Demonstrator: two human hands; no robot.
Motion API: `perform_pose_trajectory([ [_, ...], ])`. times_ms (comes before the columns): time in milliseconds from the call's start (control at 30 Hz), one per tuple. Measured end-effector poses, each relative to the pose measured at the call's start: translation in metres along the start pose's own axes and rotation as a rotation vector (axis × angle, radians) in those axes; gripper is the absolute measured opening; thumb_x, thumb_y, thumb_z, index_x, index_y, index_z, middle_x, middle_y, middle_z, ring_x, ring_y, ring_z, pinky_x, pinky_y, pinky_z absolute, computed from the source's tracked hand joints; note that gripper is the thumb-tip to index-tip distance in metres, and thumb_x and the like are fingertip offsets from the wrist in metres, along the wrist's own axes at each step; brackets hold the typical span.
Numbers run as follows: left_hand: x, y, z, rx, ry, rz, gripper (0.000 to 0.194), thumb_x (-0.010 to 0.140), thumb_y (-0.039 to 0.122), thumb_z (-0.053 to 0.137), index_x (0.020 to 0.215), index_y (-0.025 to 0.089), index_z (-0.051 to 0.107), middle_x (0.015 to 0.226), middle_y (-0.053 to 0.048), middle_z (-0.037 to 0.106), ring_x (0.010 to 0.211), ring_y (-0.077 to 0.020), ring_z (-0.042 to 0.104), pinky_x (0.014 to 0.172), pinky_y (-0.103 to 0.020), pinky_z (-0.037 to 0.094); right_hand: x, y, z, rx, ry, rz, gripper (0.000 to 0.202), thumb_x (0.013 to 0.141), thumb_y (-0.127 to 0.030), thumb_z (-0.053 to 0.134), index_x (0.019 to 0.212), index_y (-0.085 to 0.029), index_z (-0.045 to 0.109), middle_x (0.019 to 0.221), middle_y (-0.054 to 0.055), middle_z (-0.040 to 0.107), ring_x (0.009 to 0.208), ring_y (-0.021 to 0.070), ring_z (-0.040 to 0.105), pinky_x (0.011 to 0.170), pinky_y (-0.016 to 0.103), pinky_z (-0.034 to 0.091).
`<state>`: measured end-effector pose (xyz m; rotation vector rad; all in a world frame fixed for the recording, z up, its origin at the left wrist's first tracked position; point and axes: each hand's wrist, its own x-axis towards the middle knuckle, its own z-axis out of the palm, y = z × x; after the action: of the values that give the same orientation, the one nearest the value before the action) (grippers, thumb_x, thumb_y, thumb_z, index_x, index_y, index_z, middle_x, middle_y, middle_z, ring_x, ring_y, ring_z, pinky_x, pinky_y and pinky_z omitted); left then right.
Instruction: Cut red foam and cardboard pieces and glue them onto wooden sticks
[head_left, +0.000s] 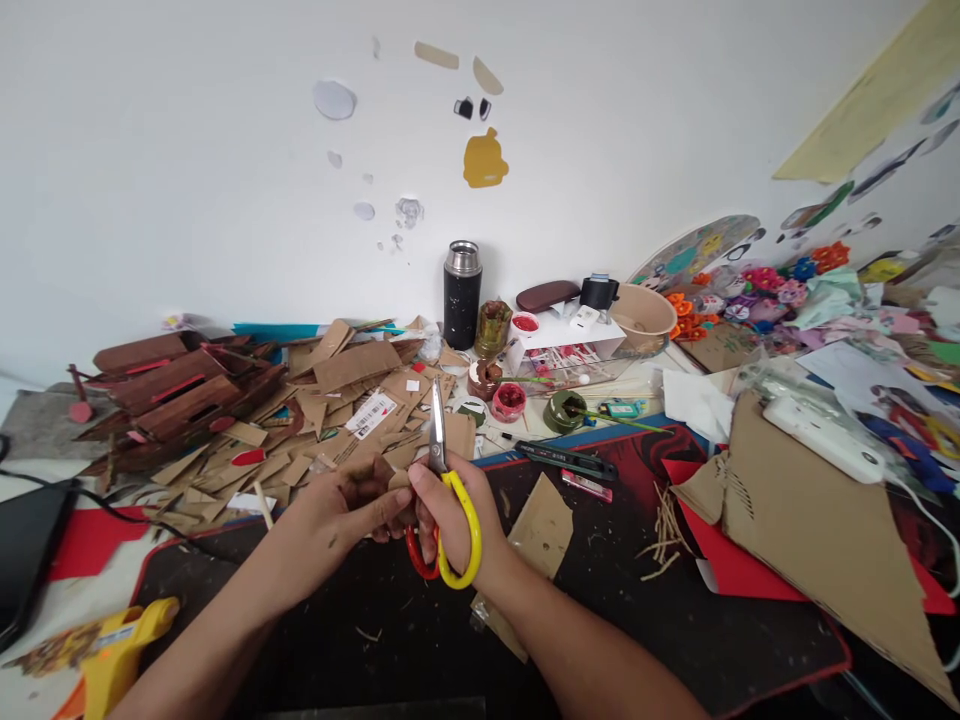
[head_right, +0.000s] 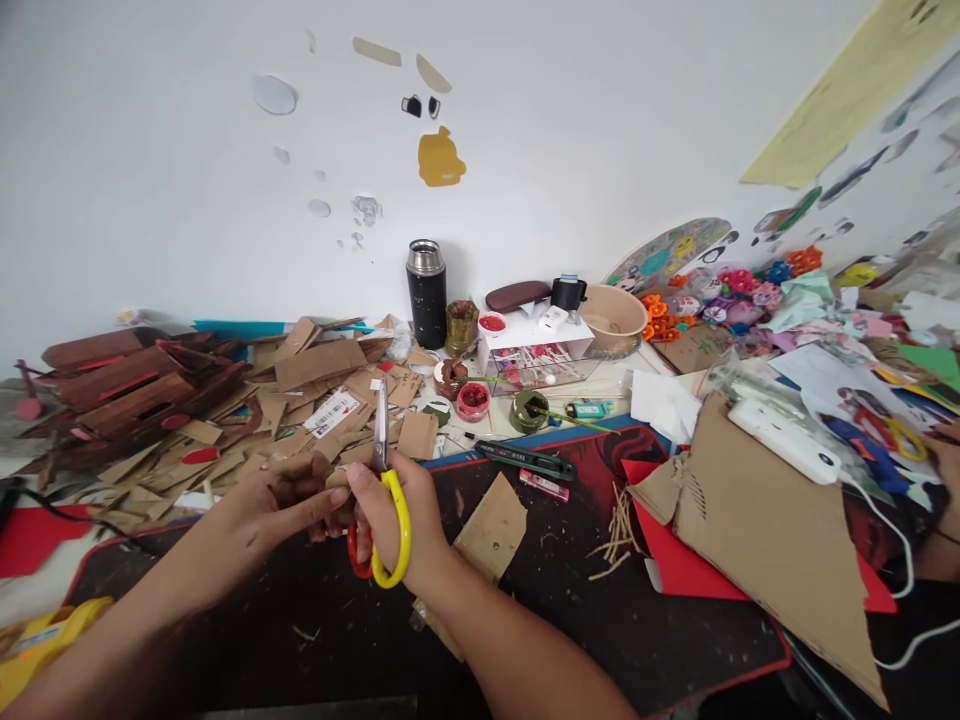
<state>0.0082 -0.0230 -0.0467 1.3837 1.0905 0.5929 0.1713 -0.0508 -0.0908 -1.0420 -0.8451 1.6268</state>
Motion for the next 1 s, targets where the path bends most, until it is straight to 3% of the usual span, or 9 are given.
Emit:
perform_pose_trajectory([
  [367, 0.001, 0.002, -0.001, 0.076, 0.023, 0.005, 0.049, 0.084, 0.07, 0.078, 0.074, 0.022, 0.071, 0.064, -0.002, 0.071, 0.06, -0.0197, 0.066, 0.057, -0.029, 0.055, -0.001, 0.0, 0.0, -0.04, -0.028, 0.017, 0.061, 0.085, -0.081, 0.069, 0.093, -0.022, 0.053, 0.045, -0.013, 0.045, 0.029, 0.0088, 0.041, 0.029, 0.019, 0.036],
  [633, -0.005, -0.006, -0.013, 0.079, 0.034, 0.145, 0.033, 0.084, 0.046, 0.088, 0.108, 0.026, 0.076, 0.1, -0.006, 0.081, 0.091, -0.0258, 0.076, 0.08, -0.035, 0.065, -0.004, -0.001, 0.001, -0.073, -0.002, 0.019, 0.055, 0.088, -0.074, 0.07, 0.095, -0.022, 0.056, 0.044, -0.011, 0.049, 0.03, 0.0093, 0.044, 0.031, 0.017, 0.037],
  [733, -0.007, -0.004, -0.014, 0.133, 0.007, 0.15, 0.028, 0.088, 0.045, 0.085, 0.108, 0.027, 0.079, 0.103, -0.006, 0.082, 0.094, -0.0264, 0.077, 0.084, -0.035, 0.065, -0.006, 0.0, 0.002, -0.071, -0.015, 0.018, 0.054, 0.088, -0.073, 0.07, 0.096, -0.022, 0.056, 0.043, -0.012, 0.049, 0.03, 0.0093, 0.043, 0.031, 0.017, 0.037],
  [1000, -0.004, -0.012, -0.014, 0.171, 0.093, 0.17, 0.029, 0.088, 0.049, 0.084, 0.103, 0.024, 0.079, 0.099, -0.006, 0.083, 0.09, -0.0258, 0.077, 0.083, -0.035, 0.064, -0.005, -0.002, 0.003, -0.032, -0.033, 0.027, 0.059, 0.084, -0.076, 0.075, 0.096, -0.022, 0.055, 0.043, -0.014, 0.045, 0.028, 0.0088, 0.039, 0.029, 0.018, 0.035],
])
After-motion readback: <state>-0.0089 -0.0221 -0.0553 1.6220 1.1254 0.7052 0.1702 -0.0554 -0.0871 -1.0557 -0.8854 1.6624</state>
